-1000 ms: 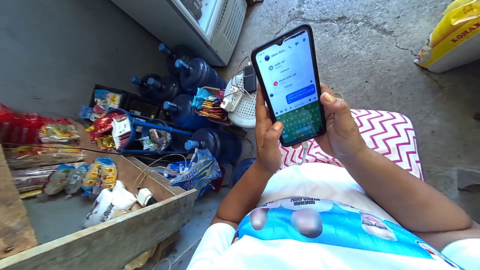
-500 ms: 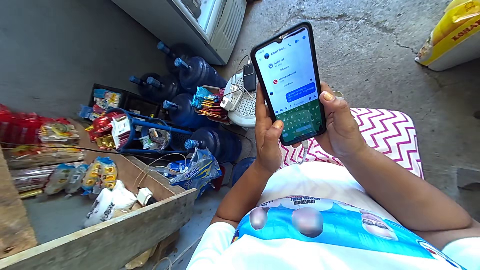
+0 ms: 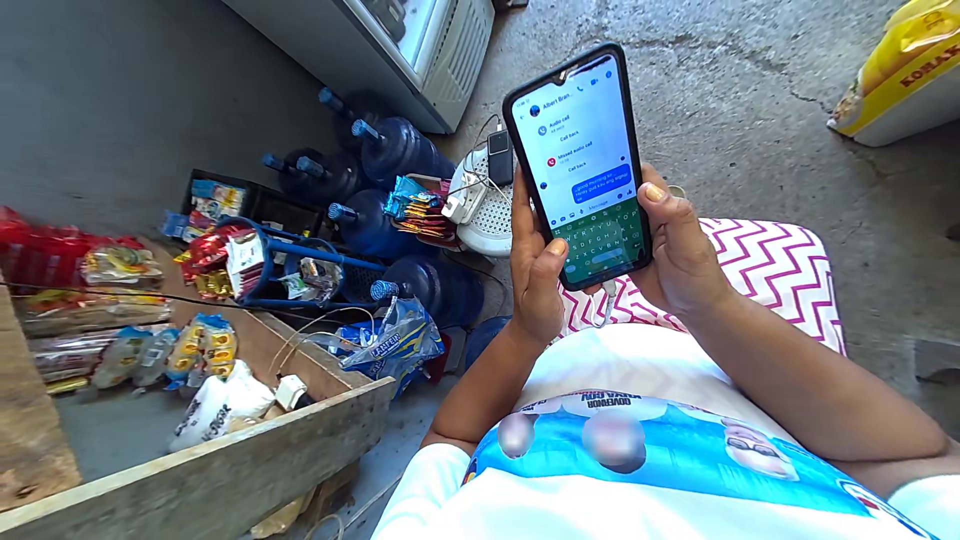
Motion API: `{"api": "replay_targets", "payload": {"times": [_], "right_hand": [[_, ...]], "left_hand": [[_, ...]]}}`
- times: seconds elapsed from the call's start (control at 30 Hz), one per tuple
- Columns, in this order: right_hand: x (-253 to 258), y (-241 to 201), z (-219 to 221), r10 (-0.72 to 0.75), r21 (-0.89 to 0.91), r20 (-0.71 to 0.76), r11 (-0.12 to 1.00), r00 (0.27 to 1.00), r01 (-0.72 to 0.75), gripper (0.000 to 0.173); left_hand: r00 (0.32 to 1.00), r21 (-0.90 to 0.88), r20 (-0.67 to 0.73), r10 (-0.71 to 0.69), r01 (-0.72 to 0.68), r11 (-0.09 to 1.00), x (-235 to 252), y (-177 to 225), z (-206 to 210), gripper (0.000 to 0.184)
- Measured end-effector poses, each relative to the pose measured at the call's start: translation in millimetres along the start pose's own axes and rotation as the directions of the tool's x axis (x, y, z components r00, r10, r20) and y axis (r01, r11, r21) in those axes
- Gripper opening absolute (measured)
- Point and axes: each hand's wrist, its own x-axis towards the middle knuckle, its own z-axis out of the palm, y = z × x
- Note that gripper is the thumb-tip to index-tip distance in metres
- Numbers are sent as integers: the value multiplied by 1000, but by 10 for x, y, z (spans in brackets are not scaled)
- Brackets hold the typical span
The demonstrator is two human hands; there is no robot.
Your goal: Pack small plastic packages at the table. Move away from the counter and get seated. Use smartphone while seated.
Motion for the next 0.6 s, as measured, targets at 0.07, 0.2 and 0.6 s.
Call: {"api": "replay_targets", "payload": {"times": [0.07,0.2,0.6], "right_hand": [[-2,-5,6,-4,-5,4,1000,1000,4,46],[-4,-11,9,-21,-12,18,1000,1000,22,45],[-13,-8,20,-35,-12,21,999,999,36,43]], "left_hand": [[1000,-6,-3,-9,9,1000,4,10,6,69],[1000,17,0,6,-6,1000,7,16,5,68],[1000,26,-7,3,-2,1000,-3,20,13,70]]}}
